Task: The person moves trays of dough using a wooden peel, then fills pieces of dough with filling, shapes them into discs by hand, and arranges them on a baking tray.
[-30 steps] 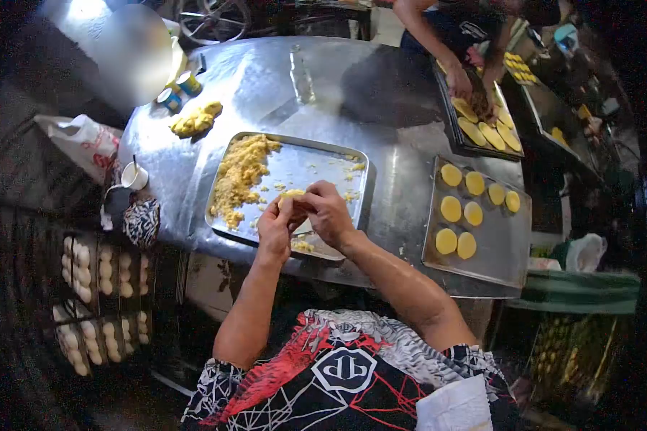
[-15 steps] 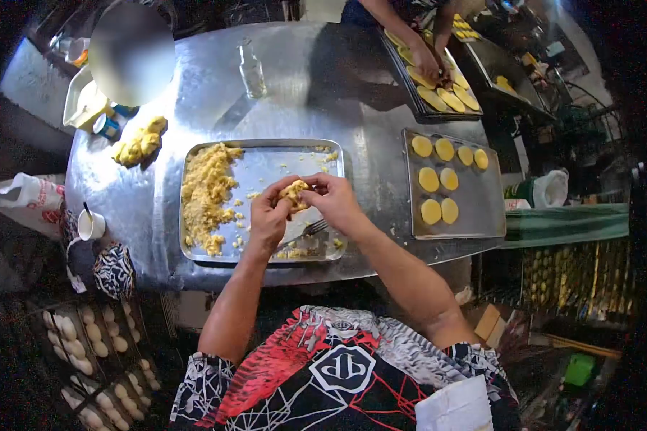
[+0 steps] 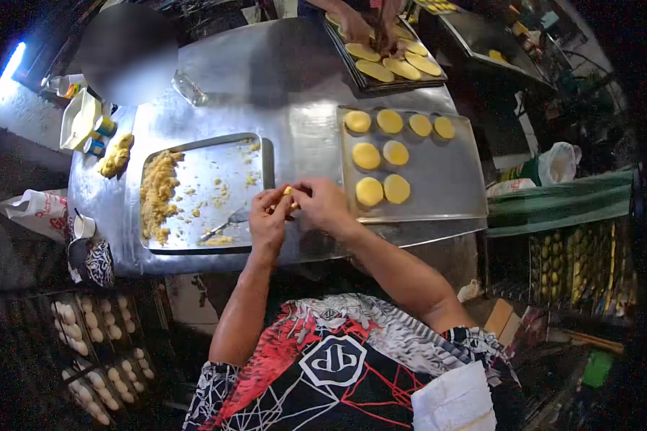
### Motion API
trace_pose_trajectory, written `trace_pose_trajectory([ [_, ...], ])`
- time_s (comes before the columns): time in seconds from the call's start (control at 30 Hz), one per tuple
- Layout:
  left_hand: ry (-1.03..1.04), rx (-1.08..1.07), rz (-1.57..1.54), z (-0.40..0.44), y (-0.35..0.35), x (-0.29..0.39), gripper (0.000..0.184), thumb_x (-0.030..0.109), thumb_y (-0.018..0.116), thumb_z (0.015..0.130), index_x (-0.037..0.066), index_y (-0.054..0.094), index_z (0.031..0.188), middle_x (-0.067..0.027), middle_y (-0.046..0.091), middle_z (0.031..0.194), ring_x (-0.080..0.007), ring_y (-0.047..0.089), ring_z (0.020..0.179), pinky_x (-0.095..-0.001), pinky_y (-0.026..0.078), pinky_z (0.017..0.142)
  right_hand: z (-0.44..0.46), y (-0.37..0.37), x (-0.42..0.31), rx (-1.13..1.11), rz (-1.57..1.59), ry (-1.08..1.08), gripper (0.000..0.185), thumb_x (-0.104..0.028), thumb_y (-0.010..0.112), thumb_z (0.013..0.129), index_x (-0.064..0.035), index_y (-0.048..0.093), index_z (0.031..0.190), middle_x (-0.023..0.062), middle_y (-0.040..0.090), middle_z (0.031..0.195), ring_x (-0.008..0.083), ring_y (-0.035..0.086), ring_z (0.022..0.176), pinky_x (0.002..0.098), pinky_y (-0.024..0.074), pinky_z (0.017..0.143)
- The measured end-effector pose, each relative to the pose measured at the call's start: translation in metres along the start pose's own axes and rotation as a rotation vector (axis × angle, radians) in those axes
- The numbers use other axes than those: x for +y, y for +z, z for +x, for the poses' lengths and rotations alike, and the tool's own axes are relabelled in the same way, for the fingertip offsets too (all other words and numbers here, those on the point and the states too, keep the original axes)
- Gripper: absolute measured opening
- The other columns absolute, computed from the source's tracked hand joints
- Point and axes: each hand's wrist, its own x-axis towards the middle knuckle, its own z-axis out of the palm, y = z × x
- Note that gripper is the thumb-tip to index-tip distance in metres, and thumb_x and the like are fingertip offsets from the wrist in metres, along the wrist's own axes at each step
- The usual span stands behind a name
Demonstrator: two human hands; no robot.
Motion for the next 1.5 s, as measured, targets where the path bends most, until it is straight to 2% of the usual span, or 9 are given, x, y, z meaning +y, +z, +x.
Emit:
trace_pose_trajectory([
  [0.2, -0.342, -0.311, -0.046, -0.007, 0.004, -0.043, 0.049, 0.012, 0.080, 0.082, -0.002, 0.067, 0.127, -0.0124, 0.066, 0.117, -0.0193, 0.068, 0.099, -0.0295, 0.056, 0.086, -0.030, -0.031, 0.046, -0.084, -0.380, -0.180, 0.029, -0.029, 0.067, 0.090, -0.0236, 0.073, 0.118, 0.0150, 0.071, 0.102, 0.0369, 0.068, 0.096, 0.0480, 0.0540, 0.083],
  [0.3, 0.145, -0.245, 0.583, -0.028, 0.012, -0.010, 0.053, 0.012, 0.078, 0.086, -0.001, 0.062, 0.134, -0.0157, 0.067, 0.125, -0.0220, 0.067, 0.109, -0.0309, 0.054, 0.094, -0.022, -0.036, 0.054, -0.097, -0.218, -0.136, 0.030, -0.021, 0.073, 0.088, -0.0179, 0.072, 0.118, 0.0142, 0.070, 0.098, 0.0357, 0.068, 0.094, 0.0435, 0.0550, 0.082],
  [0.43, 0.380, -0.239, 0.542, -0.013, 0.004, -0.020, 0.039, 0.007, 0.079, 0.084, 0.008, 0.072, 0.122, -0.0144, 0.067, 0.111, -0.0253, 0.068, 0.100, -0.0331, 0.055, 0.089, -0.001, -0.038, 0.048, -0.206, -0.104, -0.124, 0.030, -0.014, 0.078, 0.083, -0.0107, 0.074, 0.112, 0.0163, 0.068, 0.096, 0.0366, 0.066, 0.092, 0.0416, 0.0543, 0.082],
  [0.7, 0.283, -0.231, 0.651, 0.011, 0.010, -0.019, 0.019, 0.003, 0.073, 0.074, 0.004, 0.072, 0.093, -0.0150, 0.066, 0.098, -0.0355, 0.068, 0.091, -0.0429, 0.056, 0.079, -0.010, -0.014, 0.034, -0.054, -0.506, -0.187, 0.015, -0.005, 0.061, 0.085, -0.0078, 0.065, 0.100, 0.0163, 0.060, 0.101, 0.0413, 0.063, 0.095, 0.0514, 0.0523, 0.078],
  [0.93, 0.489, -0.291, 0.620, 0.009, 0.009, -0.024, 0.080, -0.007, 0.067, 0.076, 0.016, 0.045, 0.149, -0.0154, 0.064, 0.105, -0.0366, 0.064, 0.099, -0.0449, 0.054, 0.087, 0.001, -0.005, 0.033, -0.123, -0.395, -0.097, 0.026, 0.000, 0.067, 0.079, -0.0043, 0.066, 0.105, 0.0176, 0.065, 0.107, 0.0393, 0.065, 0.101, 0.0470, 0.0525, 0.085],
  [1.03, 0.602, -0.208, 0.708, -0.004, 0.003, 0.007, 0.062, -0.004, 0.064, 0.083, 0.009, 0.053, 0.143, -0.0184, 0.066, 0.100, -0.0368, 0.065, 0.099, -0.0433, 0.053, 0.085, 0.004, -0.018, 0.025, -0.228, -0.317, -0.061, 0.030, -0.001, 0.065, 0.081, 0.0000, 0.067, 0.111, 0.0182, 0.069, 0.106, 0.0354, 0.067, 0.102, 0.0400, 0.0530, 0.087],
  [1.23, 0.123, -0.255, 0.415, 0.002, 0.000, -0.025, 0.036, 0.004, 0.070, 0.088, 0.009, 0.071, 0.123, -0.0157, 0.065, 0.097, -0.0361, 0.063, 0.094, -0.0400, 0.052, 0.086, 0.009, -0.033, 0.040, -0.289, -0.176, -0.171, 0.028, -0.004, 0.067, 0.084, 0.0001, 0.070, 0.112, 0.0174, 0.074, 0.097, 0.0254, 0.072, 0.084, 0.0345, 0.0551, 0.075],
  [1.27, 0.155, -0.240, 0.526, 0.002, 0.002, -0.025, 0.027, 0.003, 0.070, 0.085, 0.009, 0.075, 0.112, -0.0149, 0.066, 0.097, -0.0357, 0.062, 0.097, -0.0404, 0.051, 0.088, 0.012, -0.026, 0.049, -0.265, -0.215, -0.101, 0.025, -0.013, 0.070, 0.083, -0.0065, 0.072, 0.107, 0.0179, 0.071, 0.096, 0.0386, 0.068, 0.092, 0.0454, 0.0537, 0.081],
  [1.5, 0.596, -0.140, 1.259, -0.029, 0.018, -0.015, 0.053, 0.005, 0.070, 0.080, 0.012, 0.062, 0.132, -0.0172, 0.052, 0.138, -0.0382, 0.047, 0.130, -0.0465, 0.043, 0.107, -0.027, -0.035, 0.051, -0.057, -0.515, -0.372, 0.032, -0.024, 0.069, 0.086, -0.0179, 0.072, 0.118, 0.0140, 0.061, 0.121, 0.0377, 0.057, 0.116, 0.0542, 0.0458, 0.096],
])
